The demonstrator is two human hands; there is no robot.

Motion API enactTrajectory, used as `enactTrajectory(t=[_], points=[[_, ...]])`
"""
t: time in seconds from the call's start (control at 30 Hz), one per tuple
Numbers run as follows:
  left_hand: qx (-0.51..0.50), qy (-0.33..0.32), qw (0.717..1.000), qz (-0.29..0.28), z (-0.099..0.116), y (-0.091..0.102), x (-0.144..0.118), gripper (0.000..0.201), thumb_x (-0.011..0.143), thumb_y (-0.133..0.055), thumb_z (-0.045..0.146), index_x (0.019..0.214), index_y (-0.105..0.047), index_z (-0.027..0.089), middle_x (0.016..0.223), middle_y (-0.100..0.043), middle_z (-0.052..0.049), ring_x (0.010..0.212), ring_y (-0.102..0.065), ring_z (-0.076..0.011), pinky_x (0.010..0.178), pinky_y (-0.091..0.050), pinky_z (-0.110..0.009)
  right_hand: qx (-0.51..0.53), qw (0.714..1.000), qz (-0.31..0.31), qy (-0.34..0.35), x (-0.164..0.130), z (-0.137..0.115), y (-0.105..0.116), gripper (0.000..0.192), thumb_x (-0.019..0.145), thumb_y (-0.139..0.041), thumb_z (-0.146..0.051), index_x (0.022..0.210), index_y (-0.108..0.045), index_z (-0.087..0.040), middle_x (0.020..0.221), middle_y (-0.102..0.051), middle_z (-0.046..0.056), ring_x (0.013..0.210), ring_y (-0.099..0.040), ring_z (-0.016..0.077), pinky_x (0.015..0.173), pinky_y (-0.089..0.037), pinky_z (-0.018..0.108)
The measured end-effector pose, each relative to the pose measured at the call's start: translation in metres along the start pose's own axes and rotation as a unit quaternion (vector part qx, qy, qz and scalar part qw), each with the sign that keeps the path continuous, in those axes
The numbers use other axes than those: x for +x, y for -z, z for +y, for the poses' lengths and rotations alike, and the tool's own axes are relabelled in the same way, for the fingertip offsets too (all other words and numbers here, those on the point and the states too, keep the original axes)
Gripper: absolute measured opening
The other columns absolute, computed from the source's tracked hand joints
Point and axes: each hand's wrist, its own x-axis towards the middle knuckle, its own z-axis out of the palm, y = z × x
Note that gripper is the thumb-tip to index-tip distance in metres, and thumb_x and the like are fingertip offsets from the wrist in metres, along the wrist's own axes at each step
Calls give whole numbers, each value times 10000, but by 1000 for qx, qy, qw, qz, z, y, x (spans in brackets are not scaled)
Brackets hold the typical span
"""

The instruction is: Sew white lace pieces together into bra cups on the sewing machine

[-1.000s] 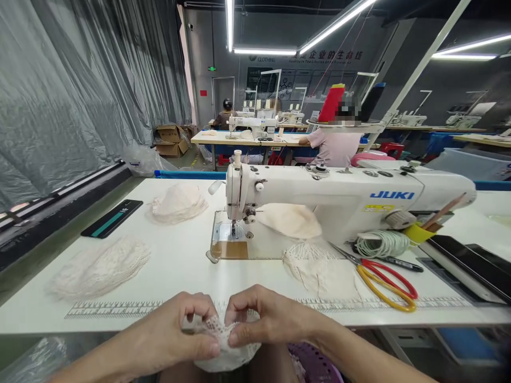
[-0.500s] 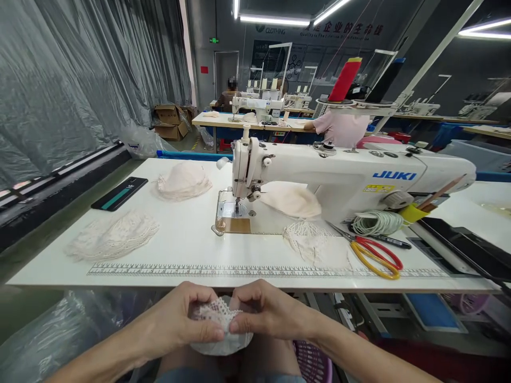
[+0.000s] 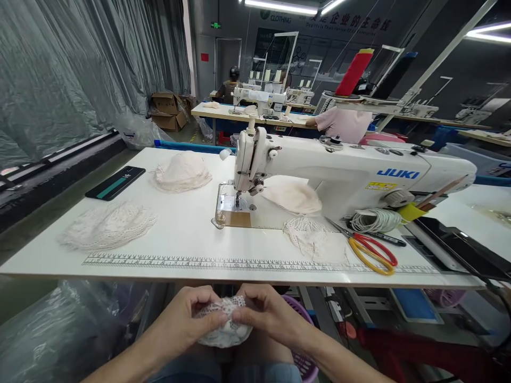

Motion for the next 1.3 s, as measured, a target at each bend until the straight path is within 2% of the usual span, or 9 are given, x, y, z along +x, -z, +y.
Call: enactTrajectory(t=[0.17,0.33,0.43,0.57,0.73,0.93,1.1,1.23,1.3], points=[[113,-15,992,47,0,-5,1,263,754,-580,374,685,-687,144,637,-486,26,614,-442,-125,551,-308,-216,-154,986,40,58,-9,-6,-2,286,790,-642,-426,870,-591,-157,764,-550,-4,709,-470,117,623,-360,217],[188,-36,981,39,4,-11,4,282,776,-559,351,587,-622,151,610,-470,33,622,-460,-134,556,-305,-225,-341,913,101,200,-13,-15,-16,146,855,-577,-303,931,-541,-184,958,-545,56,872,-497,167,754,-403,281],[198,-38,979,37,4,-14,3,267,782,-526,284,552,-564,152,612,-469,32,625,-468,-132,559,-311,-223,-370,897,116,213,-12,-13,-23,37,885,-500,-211,886,-517,-178,916,-537,58,850,-489,166,755,-408,296],[172,-29,984,19,4,-16,0,297,805,-500,311,566,-577,153,617,-454,33,605,-448,-124,548,-309,-220,-306,928,96,190,-13,-12,-23,39,881,-465,-157,858,-488,-179,889,-529,41,830,-484,150,727,-401,271],[90,23,995,-20,2,-16,2,237,743,-562,303,574,-601,143,635,-477,29,626,-447,-128,578,-328,-225,-93,985,65,133,-18,-8,-17,134,930,-419,-256,851,-482,-168,832,-515,28,759,-482,124,670,-395,240],[21,62,995,-71,1,-18,9,260,692,-606,350,541,-547,146,598,-455,39,577,-401,-114,532,-281,-227,-1,984,67,164,-22,3,-14,207,943,-405,-330,810,-444,-176,800,-495,28,736,-468,128,671,-387,253],[25,63,995,-79,-3,-15,8,284,704,-603,356,522,-541,147,587,-408,48,555,-344,-102,516,-230,-232,-242,958,76,132,-56,36,18,211,937,-316,-217,755,-419,-191,708,-475,12,639,-445,126,589,-371,234],[30,60,995,-77,-10,-16,10,283,714,-602,351,521,-556,149,604,-409,49,564,-345,-102,530,-242,-229,-510,858,56,-19,-95,65,43,201,853,-393,-89,731,-526,-177,657,-560,40,575,-504,145,540,-366,238],[41,50,994,-90,-11,-19,13,277,731,-590,338,530,-567,149,613,-418,46,574,-361,-105,543,-255,-229,-531,843,78,-47,-101,63,42,203,867,-407,-85,791,-574,-172,698,-602,58,608,-550,158,563,-387,246]])
